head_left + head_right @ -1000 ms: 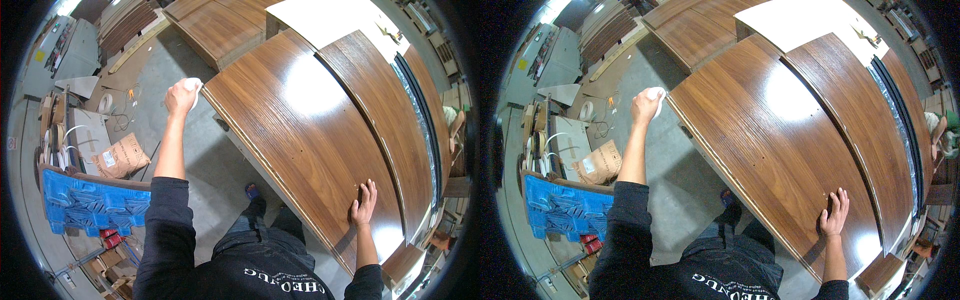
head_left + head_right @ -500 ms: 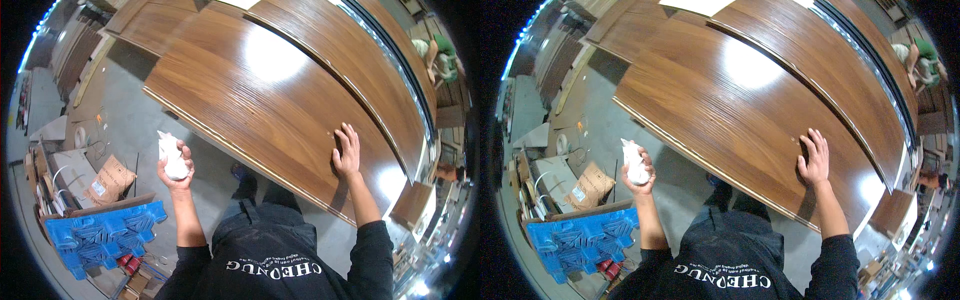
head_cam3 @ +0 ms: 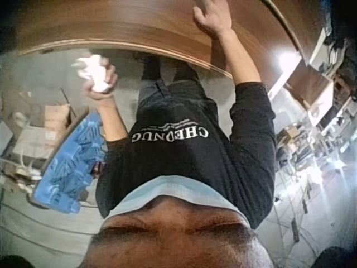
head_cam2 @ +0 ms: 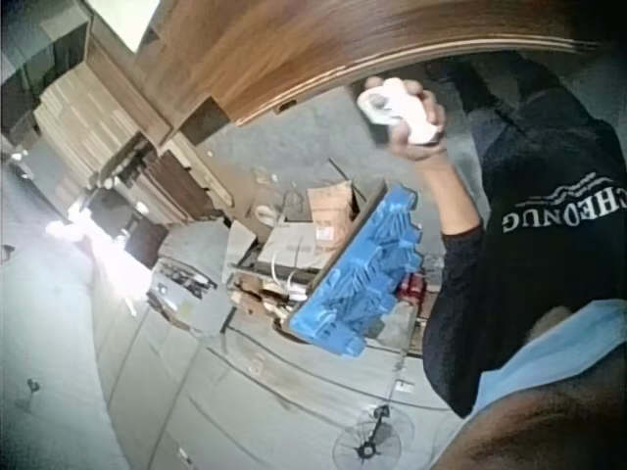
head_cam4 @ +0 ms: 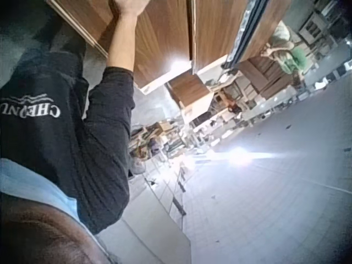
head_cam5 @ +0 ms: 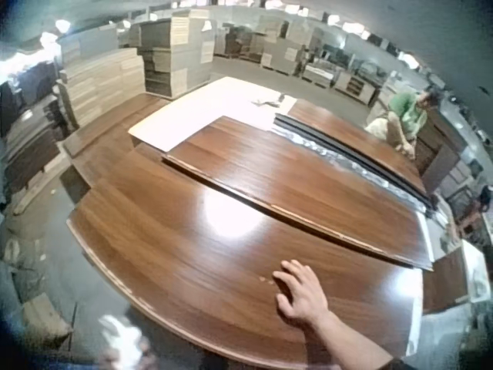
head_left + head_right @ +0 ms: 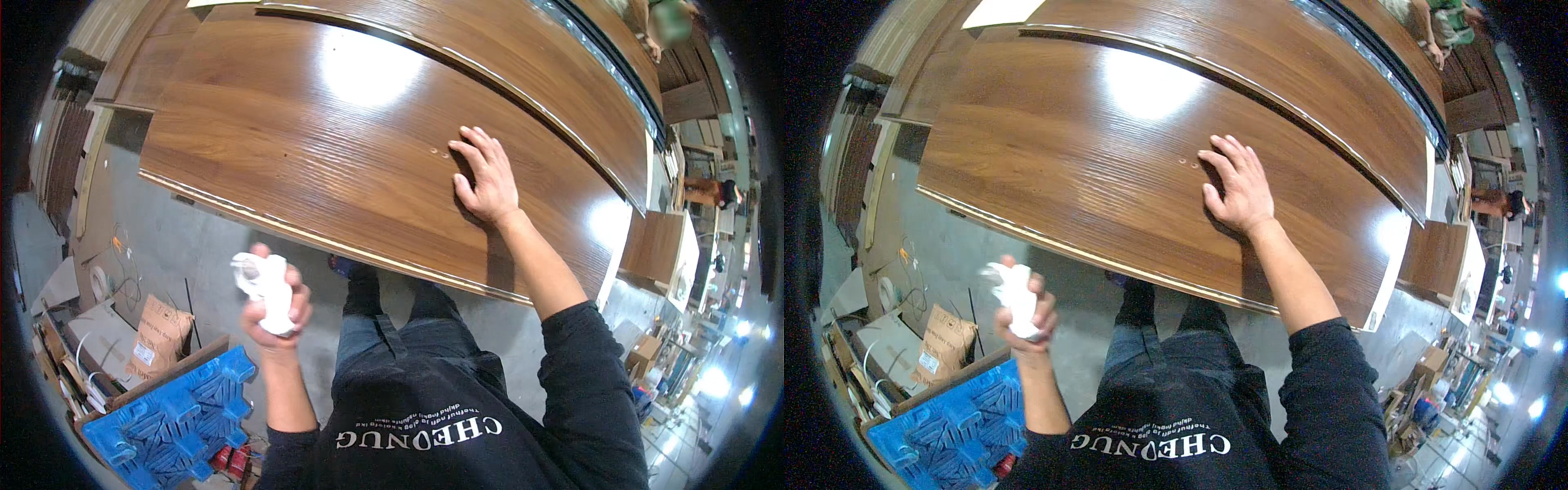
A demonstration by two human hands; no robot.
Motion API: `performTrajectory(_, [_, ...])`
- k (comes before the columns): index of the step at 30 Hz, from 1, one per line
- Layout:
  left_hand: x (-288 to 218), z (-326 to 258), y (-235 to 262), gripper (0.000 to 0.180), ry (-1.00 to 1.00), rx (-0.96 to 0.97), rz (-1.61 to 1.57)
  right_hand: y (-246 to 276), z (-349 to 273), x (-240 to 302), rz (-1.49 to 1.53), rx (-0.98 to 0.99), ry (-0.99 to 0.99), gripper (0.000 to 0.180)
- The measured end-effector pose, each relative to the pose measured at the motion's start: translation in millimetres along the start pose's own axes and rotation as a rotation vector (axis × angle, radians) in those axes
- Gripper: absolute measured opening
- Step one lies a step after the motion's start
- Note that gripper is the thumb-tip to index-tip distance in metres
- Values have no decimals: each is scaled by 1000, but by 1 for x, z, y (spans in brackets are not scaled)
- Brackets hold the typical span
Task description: Applying glue and wiping excess from wooden furniture panels during manufacturing.
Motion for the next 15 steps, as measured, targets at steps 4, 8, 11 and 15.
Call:
performTrajectory(4, [88, -37, -3, 74, 188, -118, -10, -4, -1, 3, 15, -79, 11, 44])
performTrajectory(8, [143, -50, -7, 69, 269, -70, 243, -7, -30, -3, 21, -74, -61, 42])
performTrajectory(11, [169, -59, -22, 63, 231, -98, 399, 13, -90, -24, 103, -42, -39, 41])
performTrajectory(15, [231, -61, -55, 59, 197, 70, 367, 71, -179, -89, 92, -114, -190, 39])
Point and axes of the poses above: each hand's wrist, its own z-axis towards the middle knuckle, its own y-axis out of the back of the hand, x = y × z, the point moved 4 cm from there along z, towards the middle knuckle, and after that the axes turned 4 degrees about y, right-handed, at the moved point
